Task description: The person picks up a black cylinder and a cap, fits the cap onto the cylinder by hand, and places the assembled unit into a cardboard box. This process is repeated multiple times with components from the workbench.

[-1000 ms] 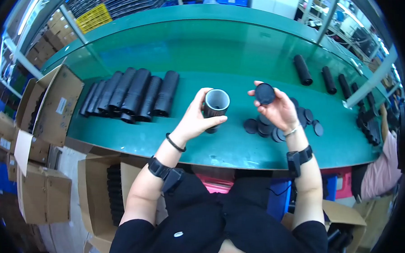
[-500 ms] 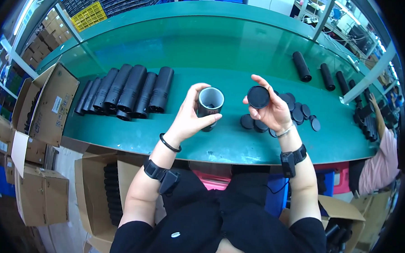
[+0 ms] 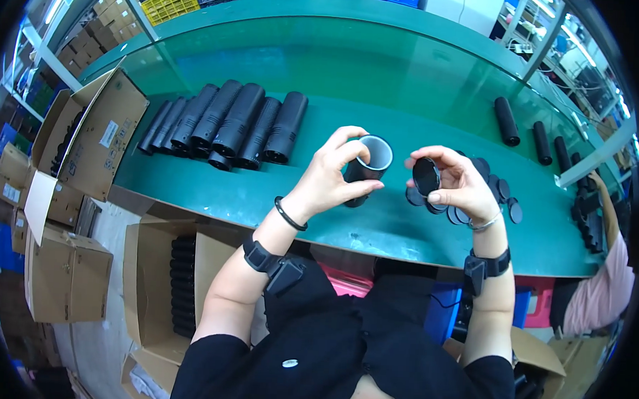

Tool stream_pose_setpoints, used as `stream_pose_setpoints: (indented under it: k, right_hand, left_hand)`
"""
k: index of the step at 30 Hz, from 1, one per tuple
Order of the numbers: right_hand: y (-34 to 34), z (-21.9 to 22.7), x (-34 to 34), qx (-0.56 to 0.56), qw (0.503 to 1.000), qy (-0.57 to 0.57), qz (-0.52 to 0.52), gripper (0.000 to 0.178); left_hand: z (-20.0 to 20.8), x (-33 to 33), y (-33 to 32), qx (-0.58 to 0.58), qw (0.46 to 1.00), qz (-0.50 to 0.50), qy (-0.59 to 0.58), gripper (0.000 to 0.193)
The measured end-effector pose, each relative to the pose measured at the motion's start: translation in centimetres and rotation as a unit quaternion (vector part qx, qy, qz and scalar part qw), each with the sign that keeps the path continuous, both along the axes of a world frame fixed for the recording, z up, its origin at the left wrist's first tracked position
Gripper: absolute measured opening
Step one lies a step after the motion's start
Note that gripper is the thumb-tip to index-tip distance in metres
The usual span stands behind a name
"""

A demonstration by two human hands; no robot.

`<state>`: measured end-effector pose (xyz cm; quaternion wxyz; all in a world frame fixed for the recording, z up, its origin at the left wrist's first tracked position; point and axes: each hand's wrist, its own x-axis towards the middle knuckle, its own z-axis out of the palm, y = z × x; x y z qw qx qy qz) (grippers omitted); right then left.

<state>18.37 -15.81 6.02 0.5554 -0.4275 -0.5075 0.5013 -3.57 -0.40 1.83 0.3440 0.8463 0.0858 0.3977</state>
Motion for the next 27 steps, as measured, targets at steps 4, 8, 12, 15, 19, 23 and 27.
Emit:
stream_pose_setpoints:
  k: [4,8,12,15,19,23,27]
  right_hand:
    - [-0.2,3.8,-1.7,-0.139,0.970,-0.176,0.094,0.090]
    - [1.2,5.0,-2.7,-0.080,0.905,-0.391,0.148,0.074]
    - [1.7,6.2,-3.0,-0.083,0.850,-0.491,0.169,0.054]
    - [1.9,5.0,-2.7,-0.040,0.833,-0.528,0.157,0.049]
    - [1.9,5.0,-2.7,-0.007,0.809,-0.568,0.149,0.052]
    - [0.6,5.6,-0.5,-0.108,0.951,-0.267,0.113,0.063]
    - [0.5,-1.3,1.7,0.055,0.992,0.091,0.069,0.071]
  left_hand:
    - [0.8,-0.3,-0.3,-0.018,0.998,-0.055,0.022,0.033]
    - [1.1,-0.6,-0.9,-0.011,0.996,-0.076,0.043,0.029]
    - [1.0,-0.6,-1.1,-0.039,0.992,-0.097,0.067,0.026]
    - [1.2,-0.4,-1.2,-0.031,0.992,-0.109,0.054,0.023]
    - [1.4,-0.3,-1.0,-0.032,0.990,-0.118,0.077,0.021]
    - [1.5,-0.3,-0.2,-0.066,0.992,-0.102,0.043,0.043]
    - [-0.1,0.0,0.3,-0.252,0.962,-0.100,-0.006,0.070]
